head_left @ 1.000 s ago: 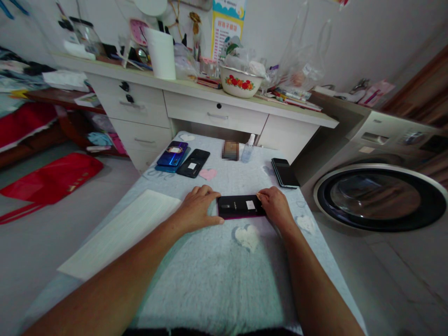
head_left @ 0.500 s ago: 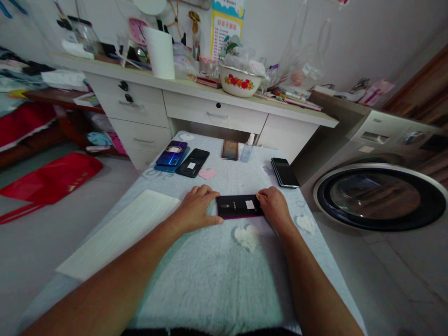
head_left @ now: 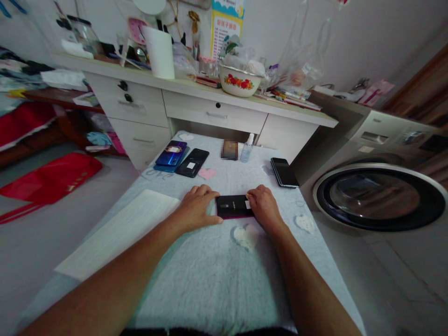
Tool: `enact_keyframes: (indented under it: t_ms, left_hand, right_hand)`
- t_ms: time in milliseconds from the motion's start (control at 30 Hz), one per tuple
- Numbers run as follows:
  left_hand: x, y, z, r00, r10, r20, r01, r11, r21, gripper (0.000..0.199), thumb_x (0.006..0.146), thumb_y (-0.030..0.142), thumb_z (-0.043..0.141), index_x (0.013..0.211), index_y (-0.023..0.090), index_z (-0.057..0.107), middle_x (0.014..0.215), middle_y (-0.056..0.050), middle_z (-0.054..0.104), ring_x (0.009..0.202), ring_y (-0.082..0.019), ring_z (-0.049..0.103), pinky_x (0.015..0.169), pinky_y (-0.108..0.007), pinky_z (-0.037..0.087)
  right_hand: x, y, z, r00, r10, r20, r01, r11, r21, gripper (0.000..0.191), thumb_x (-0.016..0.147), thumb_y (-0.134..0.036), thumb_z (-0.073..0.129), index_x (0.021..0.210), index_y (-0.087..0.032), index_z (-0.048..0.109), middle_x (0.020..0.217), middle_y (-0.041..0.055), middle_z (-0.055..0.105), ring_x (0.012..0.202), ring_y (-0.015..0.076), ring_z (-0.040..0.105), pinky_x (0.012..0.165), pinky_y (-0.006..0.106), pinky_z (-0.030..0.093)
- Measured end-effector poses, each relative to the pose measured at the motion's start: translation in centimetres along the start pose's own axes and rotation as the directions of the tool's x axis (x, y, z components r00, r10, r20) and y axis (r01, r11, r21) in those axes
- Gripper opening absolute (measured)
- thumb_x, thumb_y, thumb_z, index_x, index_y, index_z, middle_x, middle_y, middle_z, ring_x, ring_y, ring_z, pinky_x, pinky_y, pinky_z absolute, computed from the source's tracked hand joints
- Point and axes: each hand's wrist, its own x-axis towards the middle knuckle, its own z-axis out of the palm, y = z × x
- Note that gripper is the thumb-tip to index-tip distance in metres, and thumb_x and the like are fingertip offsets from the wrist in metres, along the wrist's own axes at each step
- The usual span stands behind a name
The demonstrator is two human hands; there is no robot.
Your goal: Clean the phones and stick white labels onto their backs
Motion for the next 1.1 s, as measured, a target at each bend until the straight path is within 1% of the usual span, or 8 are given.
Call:
enact_keyframes:
  t_ms: [333,600,833,1100]
  left_hand:
    - [0.0,-0.1,0.2,1.0,0.012,-0.01,-0.011,1.0,0.007,0.071,0.065,0.059,0.069,0.125,0.025,0.054,0.117,-0.008,0.052,0.106,-0.029,0.047,0.093,-0.039,0.038]
    - [0.0,-0.3,0.4,1.0,0.019,-0.013,-0.019,1.0,0.01,0.07,0.066,0.06,0.069,0.125,0.024,0.055,0.116,-0.008,0.051,0.104,-0.028,0.047,0.093,-0.039,0.039]
    - [0.0,-0.2,0.3,1.0,0.016,-0.015,-0.016,1.0,0.012,0.069,0.066,0.059,0.069,0.124,0.026,0.054,0.116,-0.007,0.051,0.105,-0.028,0.047,0.094,-0.039,0.038]
    - [0.0,0.0,0.0,1.0,0.009,-0.003,-0.009,1.0,0.006,0.07,0.065,0.058,0.07,0.124,0.023,0.055,0.116,-0.008,0.051,0.106,-0.029,0.047,0.094,-0.04,0.038]
  right_hand:
    - [0.0,-1.9,0.0,0.993,-0.111,0.029,0.111,0.994,0.017,0.025,0.094,-0.022,0.047,0.089,-0.018,0.071,0.086,0.0072,0.059,0.089,0.0183,0.05,0.082,0.028,0.035]
    - [0.0,-2.4,0.2,0.983,-0.183,0.031,0.18,0.982,0.061,0.025,0.095,-0.022,0.046,0.092,-0.018,0.07,0.089,0.0067,0.059,0.09,0.0175,0.049,0.083,0.028,0.036]
    - [0.1,-2.4,0.2,0.986,-0.164,0.026,0.162,0.985,0.063,0.024,0.094,-0.023,0.047,0.093,-0.019,0.071,0.086,0.0059,0.059,0.089,0.0172,0.049,0.082,0.027,0.036]
    - [0.1,-1.7,0.1,0.992,-0.124,0.019,0.123,0.991,0.042,0.026,0.095,-0.025,0.046,0.092,-0.019,0.071,0.086,0.006,0.059,0.089,0.0173,0.05,0.082,0.027,0.035]
